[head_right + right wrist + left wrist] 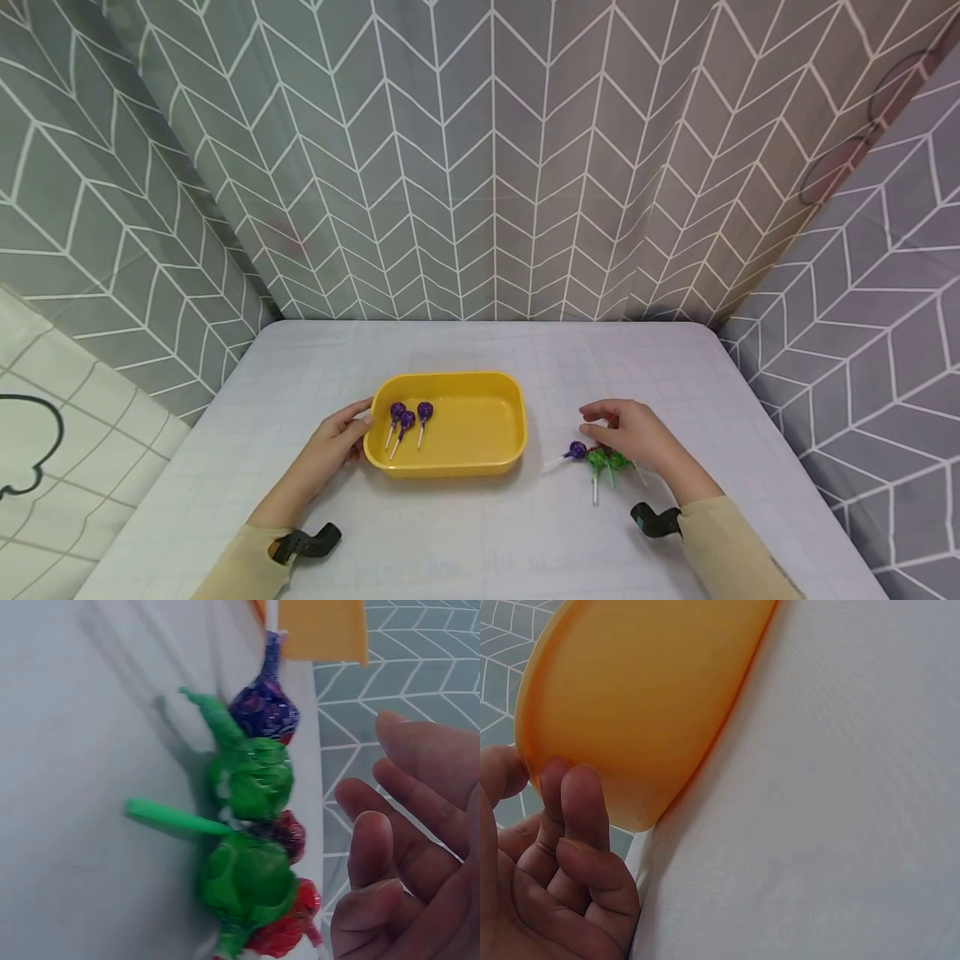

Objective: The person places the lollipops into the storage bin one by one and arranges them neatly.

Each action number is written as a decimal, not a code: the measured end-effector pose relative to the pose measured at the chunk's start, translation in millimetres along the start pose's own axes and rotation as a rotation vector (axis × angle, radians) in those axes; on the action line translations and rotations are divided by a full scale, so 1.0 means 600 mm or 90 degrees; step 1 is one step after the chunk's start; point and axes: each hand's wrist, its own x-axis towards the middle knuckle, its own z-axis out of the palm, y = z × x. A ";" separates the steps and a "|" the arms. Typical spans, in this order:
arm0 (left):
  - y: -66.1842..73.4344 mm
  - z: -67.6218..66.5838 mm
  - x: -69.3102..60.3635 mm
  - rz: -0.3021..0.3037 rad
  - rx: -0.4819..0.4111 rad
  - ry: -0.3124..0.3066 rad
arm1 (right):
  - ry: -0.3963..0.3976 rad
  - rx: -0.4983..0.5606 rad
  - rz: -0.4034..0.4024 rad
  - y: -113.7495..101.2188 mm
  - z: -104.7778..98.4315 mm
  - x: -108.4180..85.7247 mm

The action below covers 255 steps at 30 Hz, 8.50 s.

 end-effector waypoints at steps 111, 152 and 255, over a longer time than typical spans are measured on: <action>-0.008 -0.001 0.003 0.017 -0.004 -0.010 | 0.039 -0.117 -0.059 -0.092 -0.013 0.038; -0.010 0.001 0.003 0.026 0.011 -0.006 | -0.002 -0.107 -0.133 -0.177 0.008 0.103; -0.004 0.002 0.000 0.024 -0.008 -0.015 | -0.195 -0.196 -0.217 -0.286 0.169 0.237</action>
